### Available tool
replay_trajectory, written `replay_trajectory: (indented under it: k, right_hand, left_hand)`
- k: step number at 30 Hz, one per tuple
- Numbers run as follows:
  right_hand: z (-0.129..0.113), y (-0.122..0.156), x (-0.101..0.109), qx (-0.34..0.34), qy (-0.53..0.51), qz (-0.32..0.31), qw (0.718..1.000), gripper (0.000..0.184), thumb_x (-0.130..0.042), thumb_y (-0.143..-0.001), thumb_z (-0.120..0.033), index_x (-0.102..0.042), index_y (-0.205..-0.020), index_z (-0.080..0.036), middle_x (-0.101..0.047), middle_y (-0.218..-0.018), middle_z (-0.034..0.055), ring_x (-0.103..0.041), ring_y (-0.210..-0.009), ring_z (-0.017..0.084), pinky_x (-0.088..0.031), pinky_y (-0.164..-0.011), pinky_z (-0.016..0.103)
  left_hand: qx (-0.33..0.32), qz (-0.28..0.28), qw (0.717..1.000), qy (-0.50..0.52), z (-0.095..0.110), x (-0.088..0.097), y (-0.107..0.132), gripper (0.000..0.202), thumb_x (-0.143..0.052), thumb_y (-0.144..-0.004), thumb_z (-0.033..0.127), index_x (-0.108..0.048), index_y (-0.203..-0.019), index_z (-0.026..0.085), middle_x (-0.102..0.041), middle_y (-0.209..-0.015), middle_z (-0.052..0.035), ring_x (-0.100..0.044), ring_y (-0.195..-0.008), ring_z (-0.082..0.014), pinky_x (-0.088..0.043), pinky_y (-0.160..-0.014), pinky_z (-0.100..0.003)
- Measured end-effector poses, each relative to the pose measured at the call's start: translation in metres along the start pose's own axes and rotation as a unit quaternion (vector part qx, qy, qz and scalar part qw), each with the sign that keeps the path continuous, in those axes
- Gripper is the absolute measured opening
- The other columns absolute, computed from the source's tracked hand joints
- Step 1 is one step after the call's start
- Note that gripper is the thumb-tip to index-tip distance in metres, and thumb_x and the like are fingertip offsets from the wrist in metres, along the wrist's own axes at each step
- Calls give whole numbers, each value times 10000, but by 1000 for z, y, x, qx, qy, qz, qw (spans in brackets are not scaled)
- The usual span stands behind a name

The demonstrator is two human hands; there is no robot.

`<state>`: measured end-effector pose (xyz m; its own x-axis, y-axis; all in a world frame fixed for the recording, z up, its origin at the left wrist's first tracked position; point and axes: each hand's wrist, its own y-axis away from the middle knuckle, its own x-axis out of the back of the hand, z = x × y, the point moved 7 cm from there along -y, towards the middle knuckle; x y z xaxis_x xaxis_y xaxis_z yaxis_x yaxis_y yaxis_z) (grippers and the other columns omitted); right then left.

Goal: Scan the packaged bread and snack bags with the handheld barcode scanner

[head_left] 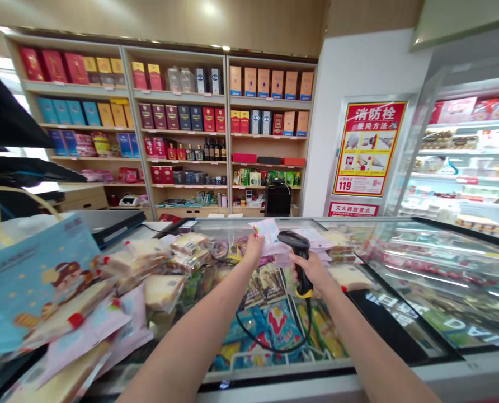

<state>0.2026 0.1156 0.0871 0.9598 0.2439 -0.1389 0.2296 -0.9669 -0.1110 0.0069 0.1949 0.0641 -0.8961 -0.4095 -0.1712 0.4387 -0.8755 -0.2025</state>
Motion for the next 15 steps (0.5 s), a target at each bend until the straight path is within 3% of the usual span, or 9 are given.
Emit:
replay_trajectory:
  k: [4, 7, 9, 12, 15]
  right_hand:
    - [-6, -4, 38, 16, -2, 39, 999, 343, -768, -612, -394, -547, -760, -178, -543, -504, -56, -499, -378, 96, -460, -366, 230]
    - [-3, -7, 56, 13, -14, 75, 997, 359, -775, -596, -403, -538, -754, -184, -540, -496, -54, -497, -370, 100, -467, -359, 239]
    - [1, -7, 63, 16, -28, 92, 995, 375, -776, -590, -409, -539, -783, -192, -542, -495, -58, -497, -366, 104, -463, -353, 240]
    - [6, -7, 65, 26, -40, 94, 994, 383, -775, -595, -423, -543, -802, -199, -544, -499, -58, -504, -370, 112, -459, -355, 242]
    - [11, -5, 66, 31, -44, 96, 994, 392, -776, -600, -441, -537, -791, -196, -539, -496, -58, -509, -370, 118, -457, -357, 246]
  left_hand:
    - [43, 16, 988, -144, -4, -45, 2, 313, -579, -769, 192, -578, -1072, 117, -688, -1005, -157, -653, -931, -247, -475, -802, -332]
    - [23, 9, 971, -237, 0, -59, 5, 391, -606, -731, 158, -576, -1119, 114, -654, -1116, -208, -605, -1087, -297, -431, -920, -379]
    - [-8, -1, 946, -325, 3, -62, 8, 499, -603, -725, 159, -540, -1219, 125, -560, -1294, -230, -500, -1242, -332, -380, -1001, -431]
    - [-59, -47, 897, -435, 2, -70, 13, 550, -554, -776, 205, -498, -1322, 217, -363, -1506, -163, -254, -1412, -368, -250, -1084, -563]
    - [-84, -113, 874, -466, -3, -78, 16, 468, -503, -830, 263, -539, -1297, 261, -368, -1517, -113, -154, -1445, -370, -123, -1099, -643]
